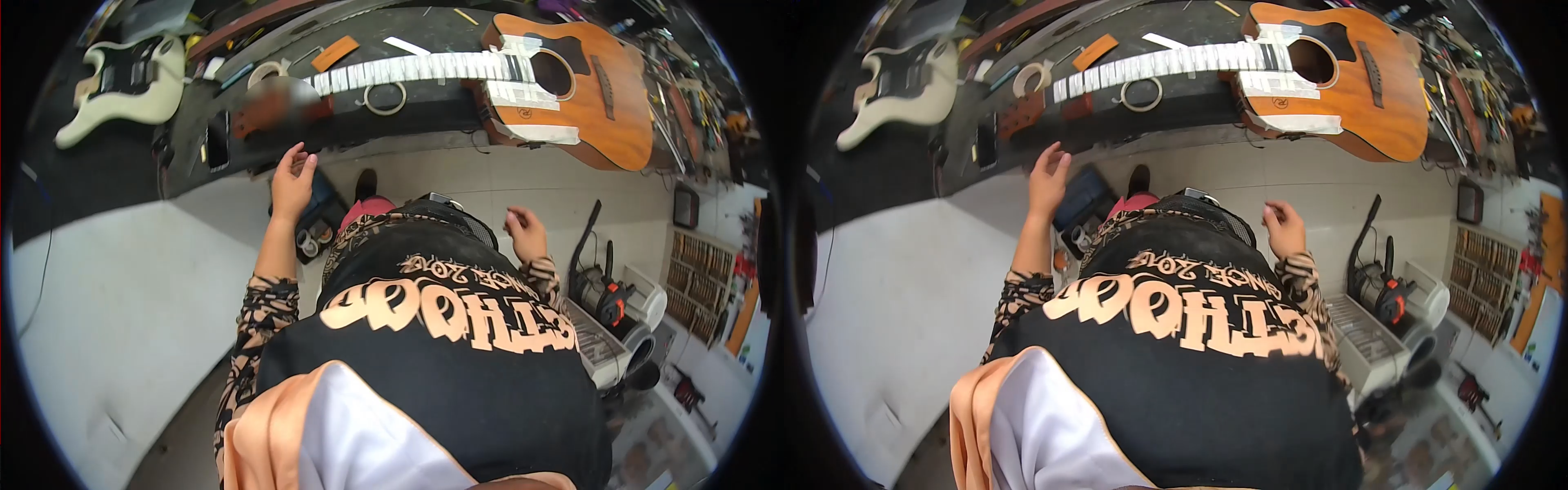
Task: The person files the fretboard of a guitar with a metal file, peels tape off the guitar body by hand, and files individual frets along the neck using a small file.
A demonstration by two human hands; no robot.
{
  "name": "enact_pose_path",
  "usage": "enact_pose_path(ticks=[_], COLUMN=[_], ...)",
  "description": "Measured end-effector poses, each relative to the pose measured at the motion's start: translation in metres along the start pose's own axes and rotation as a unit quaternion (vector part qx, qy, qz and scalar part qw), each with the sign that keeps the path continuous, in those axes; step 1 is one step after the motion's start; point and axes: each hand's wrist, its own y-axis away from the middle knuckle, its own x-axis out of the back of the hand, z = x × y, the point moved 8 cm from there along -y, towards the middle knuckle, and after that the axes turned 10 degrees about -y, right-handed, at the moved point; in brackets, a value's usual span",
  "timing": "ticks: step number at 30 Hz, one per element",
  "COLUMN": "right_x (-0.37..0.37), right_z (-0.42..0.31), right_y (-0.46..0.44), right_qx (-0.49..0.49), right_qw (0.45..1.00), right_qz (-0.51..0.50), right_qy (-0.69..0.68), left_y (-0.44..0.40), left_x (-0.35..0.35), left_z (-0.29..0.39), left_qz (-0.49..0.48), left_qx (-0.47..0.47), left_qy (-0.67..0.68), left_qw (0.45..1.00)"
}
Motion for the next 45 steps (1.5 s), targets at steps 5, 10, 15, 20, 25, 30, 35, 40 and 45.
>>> enact_pose_path(ticks=[5, 10, 15, 20, 25, 30, 35, 40, 45], right_x=[-0.101, -0.154, -0.151, -0.102, -0.027, 0.037, 0.085, 0.070, 0.018], right_z=[-0.077, -0.106, -0.100, -0.079, -0.072, -0.131, -0.148, -0.161, -0.195], right_y=[-0.053, -0.072, -0.044, -0.006, 0.015, -0.010, -0.078, -0.095, -0.054], right_qx=[0.000, -0.023, -0.020, -0.007, 0.028, 0.116, 0.183, 0.199, 0.345], right_qw=[0.995, 0.994, 0.992, 0.966, 0.905, 0.857, 0.846, 0.892, 0.835], right_qz=[0.020, 0.051, 0.117, 0.260, 0.420, 0.458, 0.415, 0.332, 0.342], right_qy=[-0.097, -0.091, -0.036, 0.005, 0.061, 0.205, 0.281, 0.232, 0.258], left_y=[-0.043, -0.054, -0.097, -0.131, -0.135, -0.120, -0.101, -0.121, -0.129], left_x=[0.013, 0.049, 0.065, 0.052, 0.028, 0.001, -0.036, -0.077, -0.083], left_z=[0.000, 0.021, 0.051, 0.095, 0.117, 0.137, 0.177, 0.145, 0.136], left_qz=[-0.108, -0.204, -0.250, -0.270, -0.288, -0.258, -0.076, -0.086, -0.098], left_qx=[-0.099, -0.147, -0.204, -0.234, -0.246, -0.342, -0.477, -0.424, -0.360], left_qy=[-0.017, -0.107, -0.101, -0.031, -0.071, -0.142, -0.332, -0.336, -0.331], left_qw=[0.989, 0.962, 0.941, 0.933, 0.923, 0.892, 0.810, 0.836, 0.867])
